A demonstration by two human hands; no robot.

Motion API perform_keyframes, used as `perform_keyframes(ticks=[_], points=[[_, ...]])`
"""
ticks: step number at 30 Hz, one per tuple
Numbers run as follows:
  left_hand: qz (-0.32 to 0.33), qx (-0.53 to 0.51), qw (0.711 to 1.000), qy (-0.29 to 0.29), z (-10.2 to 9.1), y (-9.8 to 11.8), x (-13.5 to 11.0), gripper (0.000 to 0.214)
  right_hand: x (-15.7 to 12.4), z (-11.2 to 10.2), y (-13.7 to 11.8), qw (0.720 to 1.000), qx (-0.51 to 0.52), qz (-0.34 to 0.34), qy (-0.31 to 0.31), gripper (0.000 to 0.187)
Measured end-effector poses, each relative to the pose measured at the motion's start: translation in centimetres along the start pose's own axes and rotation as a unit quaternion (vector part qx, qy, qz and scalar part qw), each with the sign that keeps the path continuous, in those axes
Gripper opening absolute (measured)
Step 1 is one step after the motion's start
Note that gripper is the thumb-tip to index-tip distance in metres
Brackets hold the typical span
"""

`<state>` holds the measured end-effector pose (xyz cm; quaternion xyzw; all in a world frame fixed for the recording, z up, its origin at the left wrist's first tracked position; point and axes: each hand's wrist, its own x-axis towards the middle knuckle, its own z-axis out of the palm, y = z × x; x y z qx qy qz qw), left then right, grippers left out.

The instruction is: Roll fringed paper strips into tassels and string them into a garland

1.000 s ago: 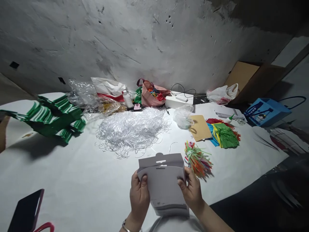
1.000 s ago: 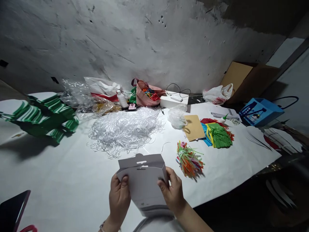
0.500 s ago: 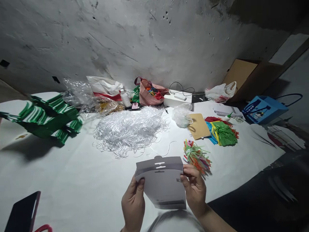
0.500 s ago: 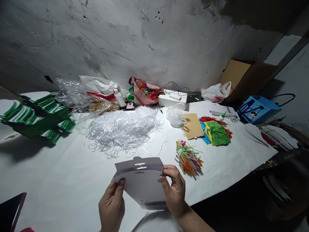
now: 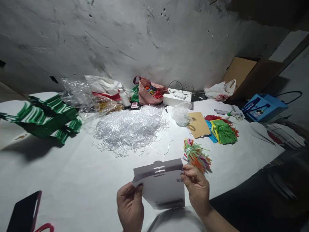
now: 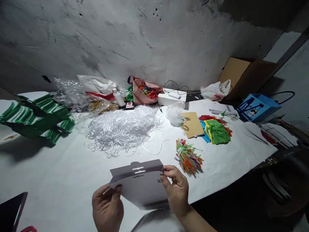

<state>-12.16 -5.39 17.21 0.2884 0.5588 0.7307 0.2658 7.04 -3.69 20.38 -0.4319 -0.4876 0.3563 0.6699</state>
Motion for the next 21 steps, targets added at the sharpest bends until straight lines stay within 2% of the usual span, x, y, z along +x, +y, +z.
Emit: perform_keyframes(ticks=[3,8,15,18,21], points=[[0.013,-0.032,0.999,-0.016,0.1,0.3,-0.4,0.030,-0.4,-0.5,-0.1,0.999,-0.007,0.026,0.027,0.004],[0.007,-0.092,0.994,-0.063,0.4,1.4,-1.1,0.017,-0.8,-1.8,0.4,0.994,-0.019,0.092,0.064,0.016],[0.040,-0.106,0.989,-0.097,0.2,2.7,-2.0,0.011,-0.6,-2.5,1.2,0.984,-0.050,0.112,0.130,0.036],[0.064,-0.093,0.986,-0.126,0.4,3.5,-2.2,0.013,-0.4,-4.1,2.5,0.977,-0.069,0.155,0.128,0.039],[0.084,-0.070,0.982,-0.156,0.5,4.5,-2.3,0.017,0.1,-6.0,4.1,0.973,-0.036,0.201,0.105,0.041]])
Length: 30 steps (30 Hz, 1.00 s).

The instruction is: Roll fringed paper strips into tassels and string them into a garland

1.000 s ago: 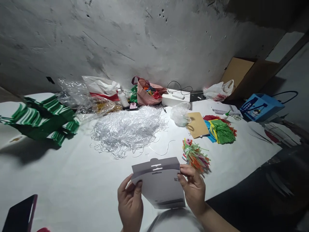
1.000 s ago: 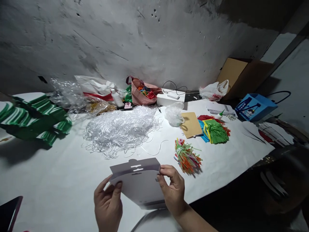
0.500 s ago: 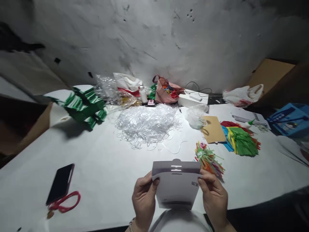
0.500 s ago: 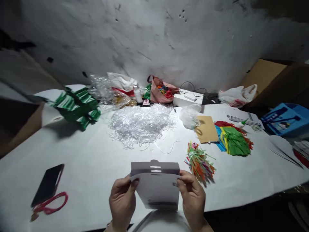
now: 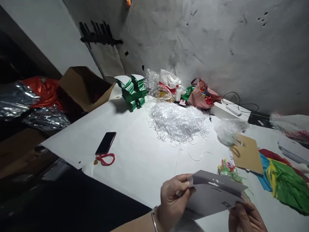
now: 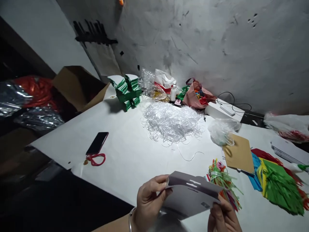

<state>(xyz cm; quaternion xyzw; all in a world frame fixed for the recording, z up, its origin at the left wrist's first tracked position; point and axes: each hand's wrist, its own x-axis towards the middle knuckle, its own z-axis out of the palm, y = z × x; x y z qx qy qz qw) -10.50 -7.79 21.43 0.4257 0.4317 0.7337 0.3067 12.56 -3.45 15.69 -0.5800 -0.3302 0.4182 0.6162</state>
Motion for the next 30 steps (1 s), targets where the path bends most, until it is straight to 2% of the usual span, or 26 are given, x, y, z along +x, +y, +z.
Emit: perform_keyframes(ticks=[4,9,13,21,26,30], points=[[0.007,0.048,0.999,-0.006,0.0,0.9,0.2,0.016,0.7,-0.4,0.2,0.999,0.015,0.011,-0.030,0.038],[-0.031,0.026,0.999,0.021,-0.2,0.9,0.5,0.019,-0.4,1.5,-1.4,0.998,0.030,0.048,-0.026,0.045],[-0.112,-0.025,0.993,0.037,-0.4,0.7,0.9,0.022,-1.2,2.8,-1.5,0.999,0.033,0.010,0.009,0.047],[-0.267,-0.125,0.955,0.029,-1.2,0.3,2.3,0.027,-1.3,3.3,-1.3,0.998,0.003,-0.060,0.016,0.043],[-0.291,-0.153,0.944,0.032,-1.8,-0.2,2.6,0.026,-1.7,3.8,-2.3,0.991,-0.038,-0.127,0.010,0.039],[-0.314,-0.125,0.941,0.019,-2.5,-0.6,2.9,0.028,-2.0,4.2,-3.0,0.993,-0.001,-0.114,-0.019,0.034]])
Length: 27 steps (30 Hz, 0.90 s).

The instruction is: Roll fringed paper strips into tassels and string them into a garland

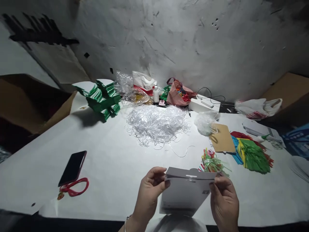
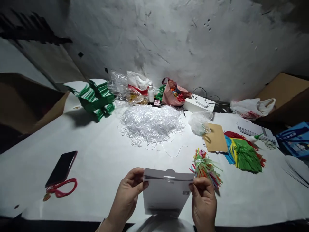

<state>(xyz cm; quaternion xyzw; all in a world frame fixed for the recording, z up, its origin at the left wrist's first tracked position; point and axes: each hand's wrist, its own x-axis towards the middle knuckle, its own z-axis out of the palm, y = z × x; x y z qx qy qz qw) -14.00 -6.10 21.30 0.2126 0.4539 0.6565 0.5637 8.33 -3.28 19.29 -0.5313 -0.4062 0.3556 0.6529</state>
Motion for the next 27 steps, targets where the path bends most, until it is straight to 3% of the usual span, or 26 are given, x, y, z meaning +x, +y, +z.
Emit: perform_keyframes(ticks=[6,13,17,21,27], points=[[0.044,0.055,0.996,-0.051,-0.5,0.6,0.8,0.021,-0.4,-0.2,0.2,0.998,0.033,0.038,-0.030,0.029],[0.004,0.036,0.998,-0.047,-0.2,1.4,1.5,0.032,-0.4,0.0,-0.7,0.990,0.063,0.022,-0.128,0.013],[0.028,0.082,0.993,-0.075,-0.8,1.3,2.0,0.028,0.2,0.2,-1.9,0.982,0.065,0.013,-0.176,0.012],[0.078,0.156,0.977,-0.126,-1.5,1.5,2.5,0.025,0.4,0.4,-2.4,0.981,0.080,0.013,-0.178,0.016],[0.117,0.157,0.968,-0.160,-1.2,1.1,2.7,0.017,0.3,0.4,-2.2,0.979,0.063,0.004,-0.192,0.017]])
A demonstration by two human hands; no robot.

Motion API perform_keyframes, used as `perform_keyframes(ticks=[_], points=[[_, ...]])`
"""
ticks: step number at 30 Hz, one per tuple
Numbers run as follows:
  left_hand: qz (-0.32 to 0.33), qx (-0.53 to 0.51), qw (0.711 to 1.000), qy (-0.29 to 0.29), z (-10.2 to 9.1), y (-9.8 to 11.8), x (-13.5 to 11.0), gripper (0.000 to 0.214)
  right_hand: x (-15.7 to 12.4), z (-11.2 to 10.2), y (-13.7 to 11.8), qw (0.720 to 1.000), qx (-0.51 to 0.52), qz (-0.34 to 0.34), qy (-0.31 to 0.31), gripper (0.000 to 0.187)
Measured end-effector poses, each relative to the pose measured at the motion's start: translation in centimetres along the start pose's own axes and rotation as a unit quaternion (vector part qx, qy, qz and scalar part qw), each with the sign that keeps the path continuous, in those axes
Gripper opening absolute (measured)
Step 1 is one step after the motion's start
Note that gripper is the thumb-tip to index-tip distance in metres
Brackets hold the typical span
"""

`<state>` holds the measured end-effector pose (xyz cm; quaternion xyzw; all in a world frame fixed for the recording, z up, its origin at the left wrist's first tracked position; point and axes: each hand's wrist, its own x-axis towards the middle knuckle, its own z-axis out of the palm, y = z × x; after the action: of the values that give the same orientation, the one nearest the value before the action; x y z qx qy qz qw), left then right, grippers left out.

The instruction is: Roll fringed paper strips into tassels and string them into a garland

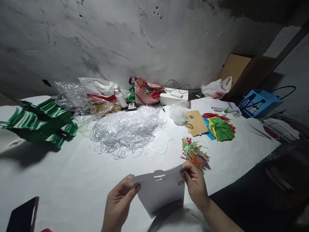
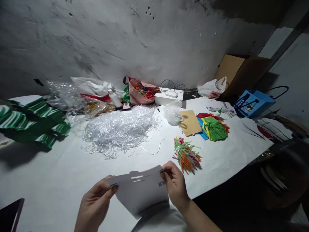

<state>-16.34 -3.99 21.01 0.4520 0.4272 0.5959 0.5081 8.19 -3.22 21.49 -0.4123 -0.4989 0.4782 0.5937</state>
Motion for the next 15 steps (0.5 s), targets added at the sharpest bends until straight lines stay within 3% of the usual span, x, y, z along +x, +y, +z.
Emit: perform_keyframes(ticks=[3,6,9,12,15], points=[[0.039,0.035,0.999,-0.014,0.6,-0.2,-0.1,0.002,0.0,-0.4,0.3,0.999,-0.037,-0.038,0.009,0.017],[0.066,0.078,0.994,-0.035,1.1,-0.1,-0.3,0.005,0.0,-0.9,0.9,0.997,-0.039,-0.057,0.022,0.018],[0.080,0.094,0.992,-0.019,1.7,0.1,-0.4,0.012,-0.2,-1.3,1.6,0.998,-0.013,-0.052,0.023,0.018],[0.082,0.087,0.993,0.015,2.3,0.2,-0.2,0.015,0.2,-1.5,1.8,0.999,-0.004,-0.045,0.003,0.016],[0.092,0.087,0.992,0.008,2.5,0.1,0.5,0.013,1.3,-1.7,1.4,0.999,-0.015,-0.038,-0.035,0.012]])
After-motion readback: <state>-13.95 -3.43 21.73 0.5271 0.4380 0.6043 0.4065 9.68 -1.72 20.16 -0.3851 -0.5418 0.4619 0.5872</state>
